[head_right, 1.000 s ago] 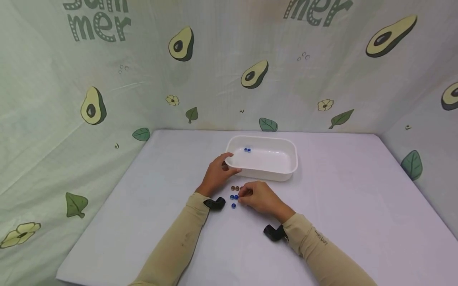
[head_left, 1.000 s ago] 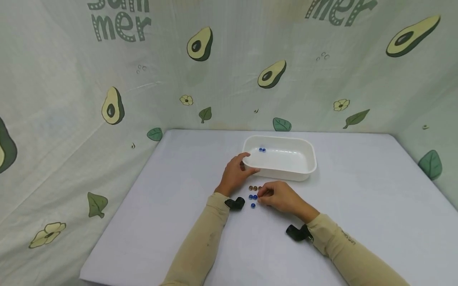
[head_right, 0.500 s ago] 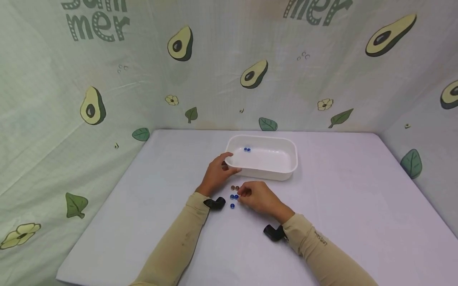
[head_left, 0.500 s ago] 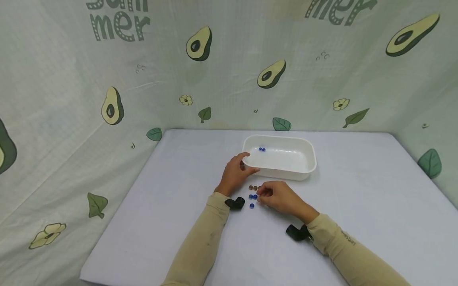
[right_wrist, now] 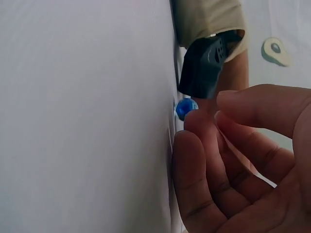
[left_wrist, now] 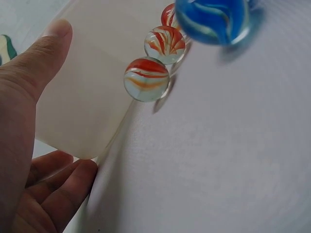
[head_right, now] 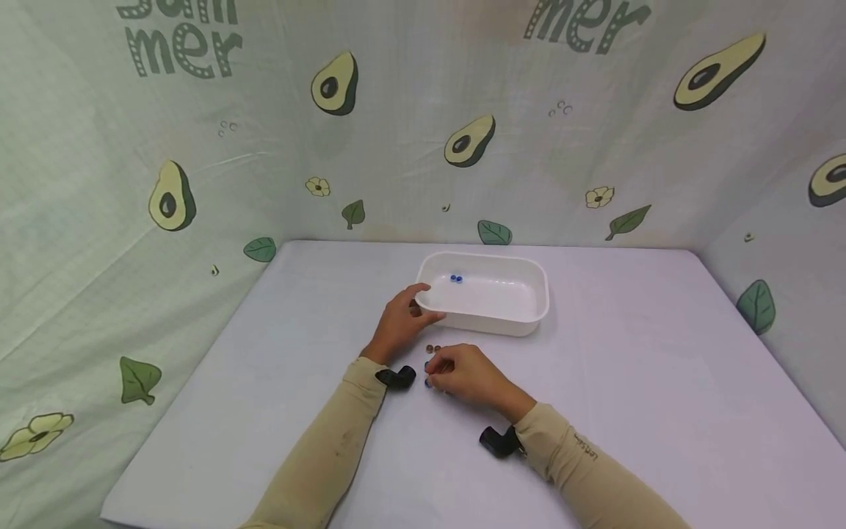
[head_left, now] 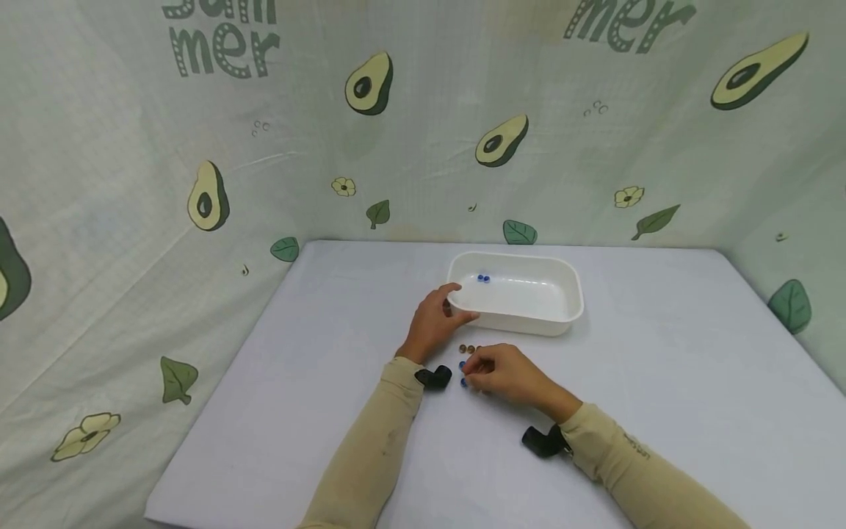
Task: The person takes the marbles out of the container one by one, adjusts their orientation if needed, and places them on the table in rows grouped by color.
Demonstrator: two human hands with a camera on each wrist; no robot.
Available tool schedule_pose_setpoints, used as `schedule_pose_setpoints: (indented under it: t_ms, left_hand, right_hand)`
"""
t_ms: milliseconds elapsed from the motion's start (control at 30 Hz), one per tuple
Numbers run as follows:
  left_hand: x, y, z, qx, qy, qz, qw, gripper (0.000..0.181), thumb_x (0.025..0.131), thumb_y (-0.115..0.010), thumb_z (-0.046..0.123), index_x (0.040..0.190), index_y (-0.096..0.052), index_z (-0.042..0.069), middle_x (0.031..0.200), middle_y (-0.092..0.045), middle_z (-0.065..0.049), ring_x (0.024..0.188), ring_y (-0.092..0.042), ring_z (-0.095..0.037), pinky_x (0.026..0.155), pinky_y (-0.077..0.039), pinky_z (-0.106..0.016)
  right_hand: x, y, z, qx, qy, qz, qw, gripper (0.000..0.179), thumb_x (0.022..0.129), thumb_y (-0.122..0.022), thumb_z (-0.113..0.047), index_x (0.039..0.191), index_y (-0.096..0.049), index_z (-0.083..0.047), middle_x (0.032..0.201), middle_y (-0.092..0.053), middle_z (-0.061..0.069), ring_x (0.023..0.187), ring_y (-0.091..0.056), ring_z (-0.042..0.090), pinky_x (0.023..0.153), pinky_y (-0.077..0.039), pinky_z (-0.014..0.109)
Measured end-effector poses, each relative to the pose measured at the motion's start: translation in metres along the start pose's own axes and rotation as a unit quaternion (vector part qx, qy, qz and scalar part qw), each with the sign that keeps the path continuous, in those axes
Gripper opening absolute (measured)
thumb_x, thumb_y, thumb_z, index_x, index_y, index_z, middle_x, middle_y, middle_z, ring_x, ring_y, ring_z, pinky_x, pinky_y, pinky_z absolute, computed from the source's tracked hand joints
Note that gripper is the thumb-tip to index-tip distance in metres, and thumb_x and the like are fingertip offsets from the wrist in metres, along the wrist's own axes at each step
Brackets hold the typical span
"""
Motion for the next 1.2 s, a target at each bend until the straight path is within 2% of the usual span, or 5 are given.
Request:
schedule_pose_setpoints:
  t_ms: [267, 567, 800, 967, 1200]
  left_hand:
    - [0.000, 0.001, 0.001, 0.001, -0.010, -0.002, 1.0000, 0.070, 0.083, -0.079, 0.051, 0.140, -0.055, 0.019, 0.105, -0.061, -0.001, 0.092, -0.054, -0.016, 0.078, -0.047, -0.033]
    - [-0.003, -0.001, -0.001, -0.002, -0.003, -0.001, 1.0000, 0.069, 0.083, -0.079, 0.050, 0.140, -0.055, 0.018, 0.103, -0.060, 0.000, 0.090, -0.053, -0.016, 0.077, -0.046, -0.033]
    - [-0.003, -0.001, -0.002, -0.007, -0.006, -0.001, 1.0000, 0.071, 0.083, -0.079, 0.052, 0.141, -0.054, 0.019, 0.104, -0.060, 0.001, 0.092, -0.055, -0.016, 0.079, -0.048, -0.034]
    - [-0.004, -0.002, -0.001, -0.008, -0.004, -0.001, 1.0000, 0.071, 0.083, -0.079, 0.052, 0.141, -0.054, 0.020, 0.105, -0.060, 0.000, 0.092, -0.055, -0.016, 0.079, -0.048, -0.034]
    - [-0.003, -0.002, -0.002, -0.007, -0.006, 0.001, 1.0000, 0.071, 0.083, -0.079, 0.052, 0.141, -0.054, 0.019, 0.103, -0.060, 0.000, 0.090, -0.055, -0.015, 0.077, -0.047, -0.033]
  right_hand:
    - [0.001, -0.005, -0.003, -0.011, 0.014, 0.007, 0.9998, 0.010, 0.087, -0.074, -0.005, 0.097, -0.074, -0.005, 0.088, -0.070, -0.004, 0.072, -0.065, 0.010, 0.066, -0.054, 0.028]
    - [0.000, -0.013, -0.004, -0.040, 0.031, 0.004, 0.9987, 0.013, 0.084, -0.074, -0.002, 0.094, -0.074, -0.011, 0.090, -0.070, 0.000, 0.077, -0.064, 0.006, 0.071, -0.052, 0.027]
    - [-0.003, -0.013, -0.010, -0.097, 0.042, 0.005, 0.9944, 0.011, 0.085, -0.076, -0.008, 0.092, -0.078, -0.016, 0.086, -0.070, -0.014, 0.091, -0.061, 0.010, 0.082, -0.048, 0.031]
    - [-0.004, -0.015, -0.011, -0.108, 0.046, -0.008, 0.9931, 0.011, 0.086, -0.076, -0.007, 0.092, -0.078, -0.017, 0.088, -0.072, -0.010, 0.096, -0.061, 0.013, 0.088, -0.047, 0.037]
    - [-0.004, -0.017, -0.008, -0.107, 0.049, -0.015, 0.9929, 0.013, 0.085, -0.076, -0.006, 0.092, -0.078, -0.018, 0.088, -0.072, -0.010, 0.093, -0.060, 0.010, 0.085, -0.047, 0.035]
Point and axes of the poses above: each hand's wrist, its own x-axis towards the middle knuckle, its own y-axis out of the back of the hand, z = x × y, the point moved 7 cm from there along x, towards the middle knuckle
